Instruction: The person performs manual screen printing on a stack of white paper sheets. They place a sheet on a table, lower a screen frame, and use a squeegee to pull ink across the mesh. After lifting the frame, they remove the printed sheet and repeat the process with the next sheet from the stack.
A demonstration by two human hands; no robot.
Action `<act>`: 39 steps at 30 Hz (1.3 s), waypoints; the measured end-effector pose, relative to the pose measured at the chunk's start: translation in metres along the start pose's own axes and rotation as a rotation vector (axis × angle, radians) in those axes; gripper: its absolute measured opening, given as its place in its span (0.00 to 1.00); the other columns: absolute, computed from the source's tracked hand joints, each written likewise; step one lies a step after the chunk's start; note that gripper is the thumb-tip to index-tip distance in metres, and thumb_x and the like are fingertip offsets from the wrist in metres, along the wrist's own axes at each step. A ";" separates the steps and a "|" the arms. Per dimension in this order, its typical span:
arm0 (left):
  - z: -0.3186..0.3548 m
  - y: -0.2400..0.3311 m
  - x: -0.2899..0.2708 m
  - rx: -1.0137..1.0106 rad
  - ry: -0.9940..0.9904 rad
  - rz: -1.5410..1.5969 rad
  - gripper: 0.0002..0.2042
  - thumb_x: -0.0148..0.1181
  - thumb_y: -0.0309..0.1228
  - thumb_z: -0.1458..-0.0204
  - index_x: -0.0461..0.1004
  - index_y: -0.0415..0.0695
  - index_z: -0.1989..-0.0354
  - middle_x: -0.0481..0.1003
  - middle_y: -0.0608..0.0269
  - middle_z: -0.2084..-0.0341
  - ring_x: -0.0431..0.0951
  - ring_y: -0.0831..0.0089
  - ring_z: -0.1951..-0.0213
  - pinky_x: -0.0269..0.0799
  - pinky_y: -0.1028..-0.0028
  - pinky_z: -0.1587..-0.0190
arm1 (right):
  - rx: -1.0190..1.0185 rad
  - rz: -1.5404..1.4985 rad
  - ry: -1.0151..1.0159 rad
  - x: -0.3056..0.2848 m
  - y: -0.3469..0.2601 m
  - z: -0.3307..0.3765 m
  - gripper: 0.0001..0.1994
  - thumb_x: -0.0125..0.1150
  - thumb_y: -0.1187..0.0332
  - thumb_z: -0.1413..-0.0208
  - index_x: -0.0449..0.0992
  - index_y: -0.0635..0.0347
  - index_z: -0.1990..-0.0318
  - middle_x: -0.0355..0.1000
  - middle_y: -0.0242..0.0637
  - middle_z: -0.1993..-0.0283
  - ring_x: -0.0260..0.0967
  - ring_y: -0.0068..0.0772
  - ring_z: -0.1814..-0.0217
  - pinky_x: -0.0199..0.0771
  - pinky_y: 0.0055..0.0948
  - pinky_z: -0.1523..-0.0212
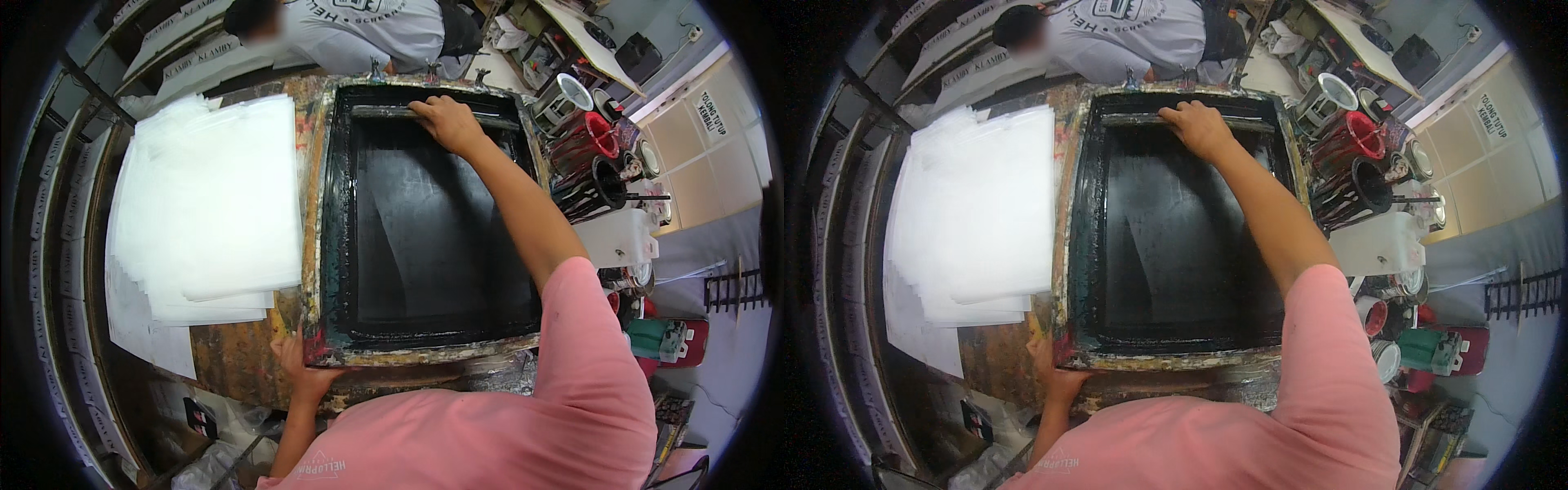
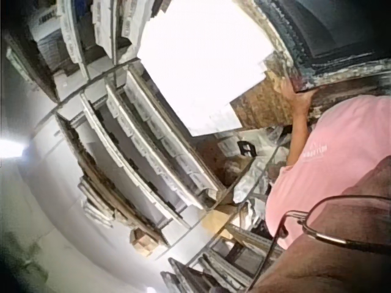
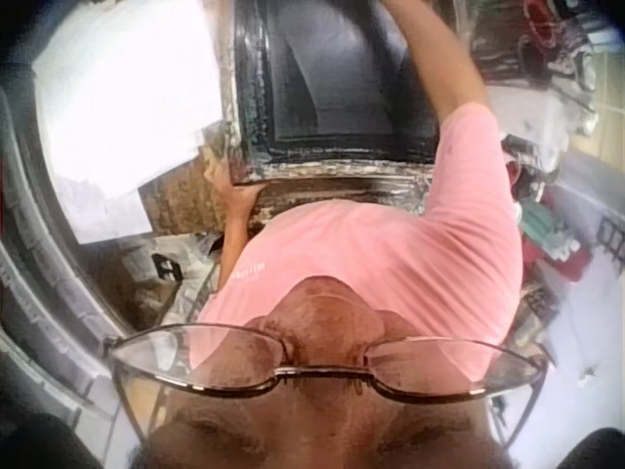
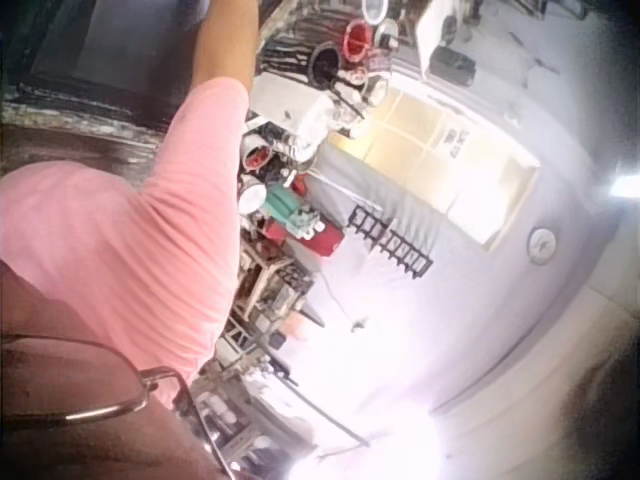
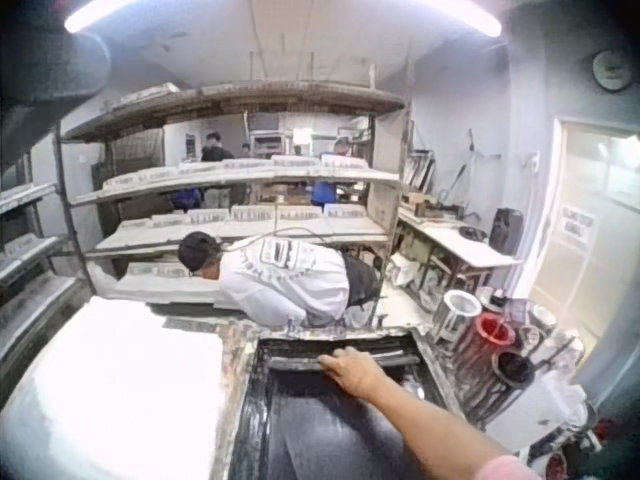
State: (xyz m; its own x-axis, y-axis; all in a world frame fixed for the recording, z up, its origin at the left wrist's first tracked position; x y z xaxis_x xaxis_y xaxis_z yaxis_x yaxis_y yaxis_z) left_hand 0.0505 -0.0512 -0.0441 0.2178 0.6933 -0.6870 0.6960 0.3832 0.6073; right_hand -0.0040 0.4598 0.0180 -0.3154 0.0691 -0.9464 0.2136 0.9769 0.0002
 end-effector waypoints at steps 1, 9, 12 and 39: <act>-0.002 0.003 -0.002 0.013 -0.006 -0.051 0.61 0.83 0.70 0.80 0.76 0.36 0.38 0.73 0.62 0.65 0.68 0.61 0.59 0.60 0.56 0.50 | 0.009 -0.006 -0.002 0.001 -0.003 0.006 0.18 0.63 0.61 0.35 0.76 0.40 0.38 0.77 0.38 0.53 0.78 0.47 0.48 0.81 0.47 0.53; -0.002 -0.002 0.000 -0.081 -0.174 -0.169 0.51 0.87 0.58 0.79 0.77 0.40 0.44 0.68 0.54 0.53 0.66 0.52 0.48 0.61 0.51 0.43 | 0.039 0.081 0.091 -0.001 -0.033 0.033 0.18 0.67 0.48 0.39 0.81 0.50 0.52 0.77 0.36 0.58 0.78 0.45 0.51 0.83 0.45 0.58; 0.000 -0.004 0.002 -0.097 -0.195 -0.184 0.49 0.90 0.51 0.79 0.76 0.37 0.45 0.70 0.51 0.48 0.66 0.50 0.44 0.62 0.50 0.41 | 0.054 0.067 0.086 -0.007 -0.054 0.059 0.18 0.67 0.48 0.39 0.81 0.50 0.54 0.76 0.35 0.59 0.78 0.43 0.53 0.83 0.44 0.59; -0.033 0.039 -0.025 -0.259 0.121 0.715 0.48 0.91 0.40 0.69 0.75 0.34 0.36 0.82 0.56 0.50 0.83 0.59 0.52 0.77 0.62 0.46 | 0.178 0.074 0.202 -0.201 -0.255 0.267 0.22 0.72 0.50 0.49 0.77 0.54 0.54 0.69 0.36 0.59 0.69 0.43 0.51 0.61 0.60 0.40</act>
State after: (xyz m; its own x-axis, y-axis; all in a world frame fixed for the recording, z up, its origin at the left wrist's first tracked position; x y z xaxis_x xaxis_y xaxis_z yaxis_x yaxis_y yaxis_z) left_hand 0.0498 -0.0338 0.0095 0.4676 0.8824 -0.0526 0.2284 -0.0632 0.9715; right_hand 0.2515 0.1430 0.1216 -0.4674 0.1954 -0.8622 0.3966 0.9180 -0.0070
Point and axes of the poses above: each hand's wrist, its own z-axis away from the middle knuckle, its own x-axis out of the palm, y = z × x, the point moved 8 cm from there along -z, towards the middle knuckle
